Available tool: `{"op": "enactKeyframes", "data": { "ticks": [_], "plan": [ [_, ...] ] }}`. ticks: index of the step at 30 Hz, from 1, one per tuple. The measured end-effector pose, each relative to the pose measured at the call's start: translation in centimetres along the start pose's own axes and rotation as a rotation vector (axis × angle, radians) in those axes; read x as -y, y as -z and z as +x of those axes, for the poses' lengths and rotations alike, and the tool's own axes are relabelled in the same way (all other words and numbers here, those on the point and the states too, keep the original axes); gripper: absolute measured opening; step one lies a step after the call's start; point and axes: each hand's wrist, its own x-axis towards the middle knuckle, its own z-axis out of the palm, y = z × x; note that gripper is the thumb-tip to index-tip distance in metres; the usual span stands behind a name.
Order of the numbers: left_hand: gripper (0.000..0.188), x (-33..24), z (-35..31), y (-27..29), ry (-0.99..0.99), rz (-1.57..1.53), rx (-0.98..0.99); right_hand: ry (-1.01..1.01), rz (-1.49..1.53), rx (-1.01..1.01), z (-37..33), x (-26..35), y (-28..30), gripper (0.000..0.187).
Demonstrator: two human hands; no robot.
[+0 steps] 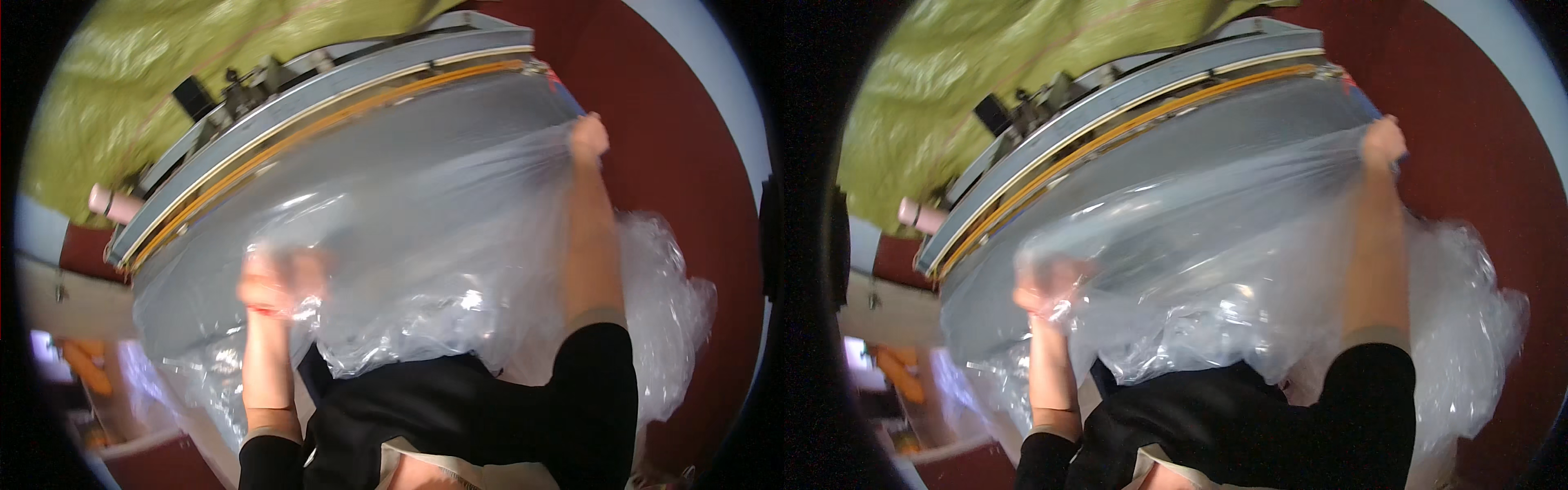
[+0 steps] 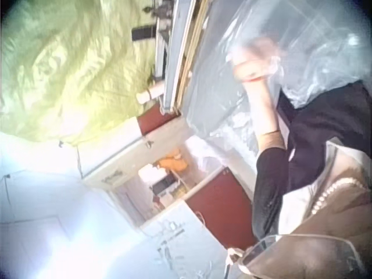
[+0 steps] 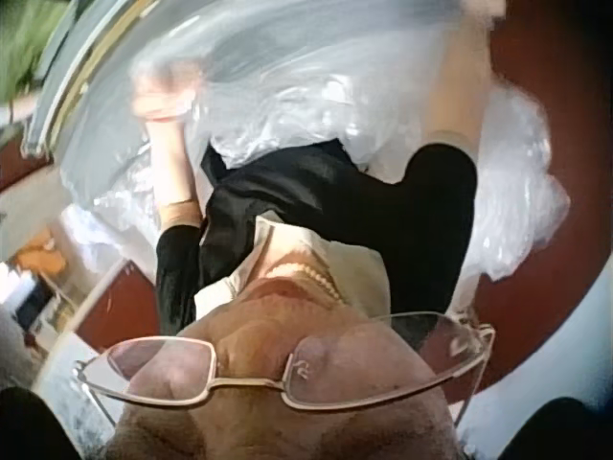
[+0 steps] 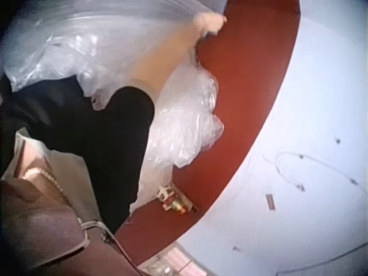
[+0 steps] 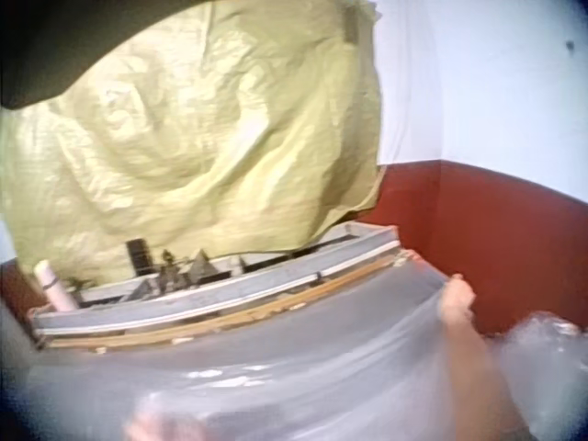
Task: The recorder is using a heat sealing machine to seal large sheets of clear plastic.
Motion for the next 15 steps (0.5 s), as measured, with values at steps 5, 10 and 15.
{"op": "enactKeyframes", "data": {
  "ticks": [5,10,15],
  "plan": [
    [0.072,-11.1,-9.3,2.4,-0.66,0.396,-0.995,0.039,-0.001,0.016,-0.9,0.7,0.3,0.028],
    [0.075,-6.2,-14.7,0.9,-0.271,-0.226,-0.633,0.068,-0.037,-0.009,-0.9,0.8,-0.5,0.03],
    [0.05,-12.4,-16.0,0.4,-0.37,-0.116,-0.659,0.093,0.013,0.007,-1.0,0.6,0.1,0.031]
  ]
}}
